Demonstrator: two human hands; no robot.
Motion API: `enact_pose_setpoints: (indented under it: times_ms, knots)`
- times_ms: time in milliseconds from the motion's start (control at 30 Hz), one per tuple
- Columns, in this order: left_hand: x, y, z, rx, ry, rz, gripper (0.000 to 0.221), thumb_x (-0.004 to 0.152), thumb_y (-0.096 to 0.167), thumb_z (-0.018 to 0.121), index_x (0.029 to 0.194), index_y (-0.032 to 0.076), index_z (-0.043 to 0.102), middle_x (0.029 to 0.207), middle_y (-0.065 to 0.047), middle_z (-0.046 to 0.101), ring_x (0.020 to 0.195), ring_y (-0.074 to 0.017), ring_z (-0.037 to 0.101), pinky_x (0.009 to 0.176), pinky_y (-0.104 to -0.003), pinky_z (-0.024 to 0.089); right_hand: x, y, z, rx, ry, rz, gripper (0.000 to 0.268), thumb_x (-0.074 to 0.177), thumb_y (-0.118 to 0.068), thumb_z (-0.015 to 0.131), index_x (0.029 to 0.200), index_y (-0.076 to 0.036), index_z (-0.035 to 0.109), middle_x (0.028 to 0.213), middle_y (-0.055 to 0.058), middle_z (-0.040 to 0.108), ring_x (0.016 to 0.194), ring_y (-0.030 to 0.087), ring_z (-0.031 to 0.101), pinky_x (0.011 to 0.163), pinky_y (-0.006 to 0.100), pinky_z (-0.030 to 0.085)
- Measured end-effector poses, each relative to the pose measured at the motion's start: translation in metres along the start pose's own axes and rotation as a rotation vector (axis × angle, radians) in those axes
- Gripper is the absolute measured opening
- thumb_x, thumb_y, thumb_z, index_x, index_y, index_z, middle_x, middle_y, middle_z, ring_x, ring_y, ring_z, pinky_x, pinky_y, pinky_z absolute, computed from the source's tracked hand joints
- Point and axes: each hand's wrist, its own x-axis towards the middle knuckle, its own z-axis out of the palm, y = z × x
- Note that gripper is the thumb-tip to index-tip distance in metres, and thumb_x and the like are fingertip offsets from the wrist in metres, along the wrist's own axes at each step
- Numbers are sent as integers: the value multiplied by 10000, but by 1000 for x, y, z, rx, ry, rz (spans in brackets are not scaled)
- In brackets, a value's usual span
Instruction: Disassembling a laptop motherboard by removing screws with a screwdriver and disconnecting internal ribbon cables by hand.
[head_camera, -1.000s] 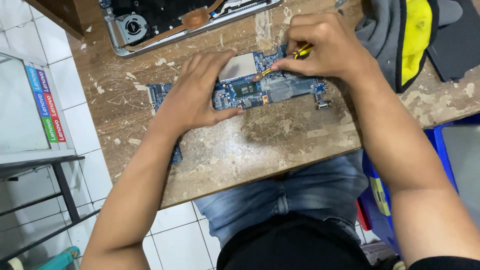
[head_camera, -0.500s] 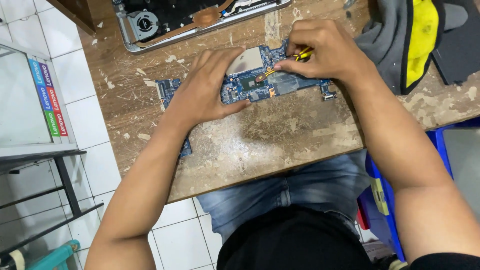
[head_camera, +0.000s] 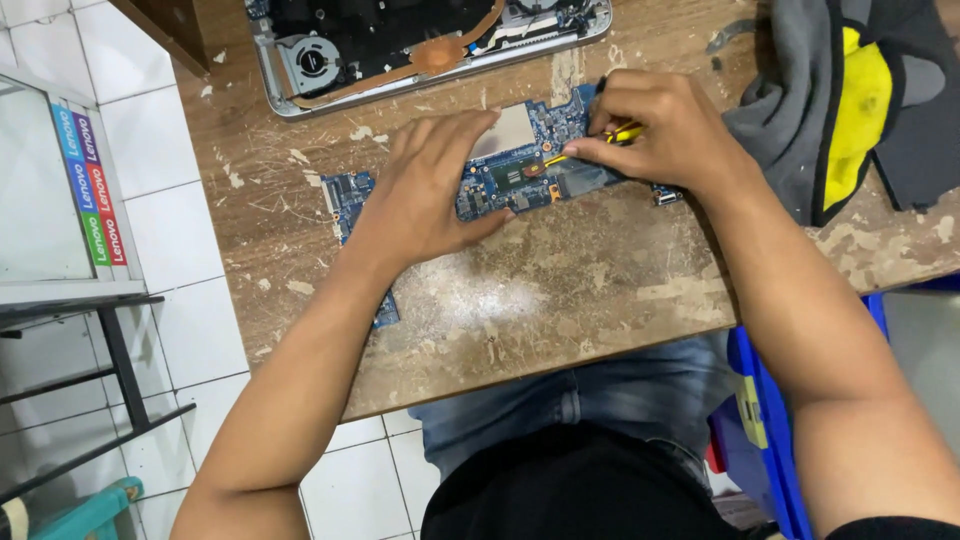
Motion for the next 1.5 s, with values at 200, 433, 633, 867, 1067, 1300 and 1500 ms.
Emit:
enact_pose_setpoints:
  times_ms: [200,433,633,867,1067,1300,1500]
  knots:
    - [-1,-3,2,-59,18,-11,1019,904,454,981,1641,42,410,1559,-189,605,1415,-373,536,1212,-559,403,2,-3,3,25,55,16,329,1039,-113,990,915,30,721,890,132,668,801,242,622,685,360,472]
    - [0,1,-3,-79,-37,-72,1039,862,444,1000,1633,57,419,1561,-178,584,1418,-361,505,1208,-549,385,1,-3,14,-47,56,33,362,1053,-219,992,912,-1,739,913,105,683,780,221,624,646,353,465]
    - [1,0,-1,-81,-19,-42,1015,882,439,981,1630,49,418,1525,-190,586,1386,-368,507,1187,-549,392,5,-10,19,-191,66,-18,445,1109,-342,927,846,-60,706,863,49,688,714,191,632,546,341,454]
    - [1,3,-3,-65,-34,-45,993,914,435,958,1639,46,401,1572,-198,576,1429,-380,510,1220,-579,386,15,-18,25,-264,50,-44,485,1148,-420,887,891,-75,664,910,10,615,720,206,579,526,382,353]
    - [-1,1,-3,-68,-38,-16,1008,910,459,964,1638,56,394,1547,-206,590,1392,-387,520,1192,-579,394,15,-24,17,-236,-56,-2,485,1142,-463,863,853,-125,670,920,-20,669,781,230,670,544,418,412]
    - [1,3,-5,-61,-68,-58,1044,894,517,934,1662,69,386,1544,-202,600,1407,-378,520,1217,-580,385,15,-16,25,-273,56,-33,470,1135,-421,891,900,-82,667,911,14,642,733,215,608,535,388,407]
    - [1,0,-2,-93,-29,-41,1020,885,469,961,1640,70,403,1493,-192,615,1345,-371,531,1155,-568,412,13,-14,17,-131,-45,-38,448,1095,-422,864,849,-96,679,897,15,671,729,201,640,518,379,439]
